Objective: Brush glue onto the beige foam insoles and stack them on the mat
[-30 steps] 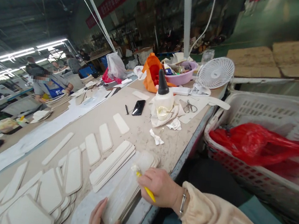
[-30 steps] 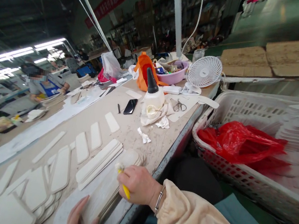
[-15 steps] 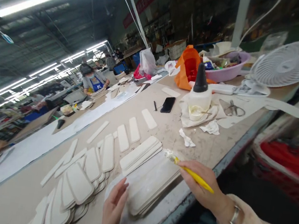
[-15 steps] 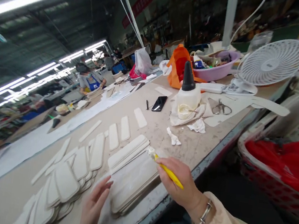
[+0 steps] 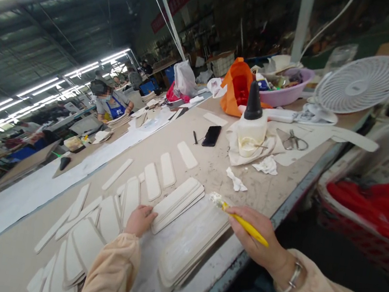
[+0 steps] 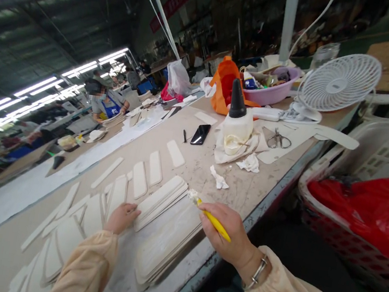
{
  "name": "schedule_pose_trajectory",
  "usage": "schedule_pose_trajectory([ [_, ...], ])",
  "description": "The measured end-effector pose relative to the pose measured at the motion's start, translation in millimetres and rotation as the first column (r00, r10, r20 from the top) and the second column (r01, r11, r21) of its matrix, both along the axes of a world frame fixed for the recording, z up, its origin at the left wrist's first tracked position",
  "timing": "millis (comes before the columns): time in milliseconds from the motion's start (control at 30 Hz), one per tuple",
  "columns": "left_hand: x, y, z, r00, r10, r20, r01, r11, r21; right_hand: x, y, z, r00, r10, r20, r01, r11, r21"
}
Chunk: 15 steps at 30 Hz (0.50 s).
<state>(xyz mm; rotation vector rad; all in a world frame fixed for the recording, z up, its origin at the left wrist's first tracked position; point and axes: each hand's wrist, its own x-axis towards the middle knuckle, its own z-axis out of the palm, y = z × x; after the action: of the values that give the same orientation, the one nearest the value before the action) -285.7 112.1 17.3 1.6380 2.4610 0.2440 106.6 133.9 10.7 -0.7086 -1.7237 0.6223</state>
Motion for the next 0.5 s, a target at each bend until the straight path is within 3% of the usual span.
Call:
schedule_pose_trajectory([
  [267,19,-10,6.1,0.998,0.047,-0.050,-0.043,0.995,0.094,2,1,0.9,1.000,-0.019,0.004,0.019,0.999,0.033],
  [500,13,-27,32.7,0.991,0.126,0.035,-0.130,0.972,0.195,5,3,1.7,0.996,-0.057,-0.064,0.062,0.995,0.072],
])
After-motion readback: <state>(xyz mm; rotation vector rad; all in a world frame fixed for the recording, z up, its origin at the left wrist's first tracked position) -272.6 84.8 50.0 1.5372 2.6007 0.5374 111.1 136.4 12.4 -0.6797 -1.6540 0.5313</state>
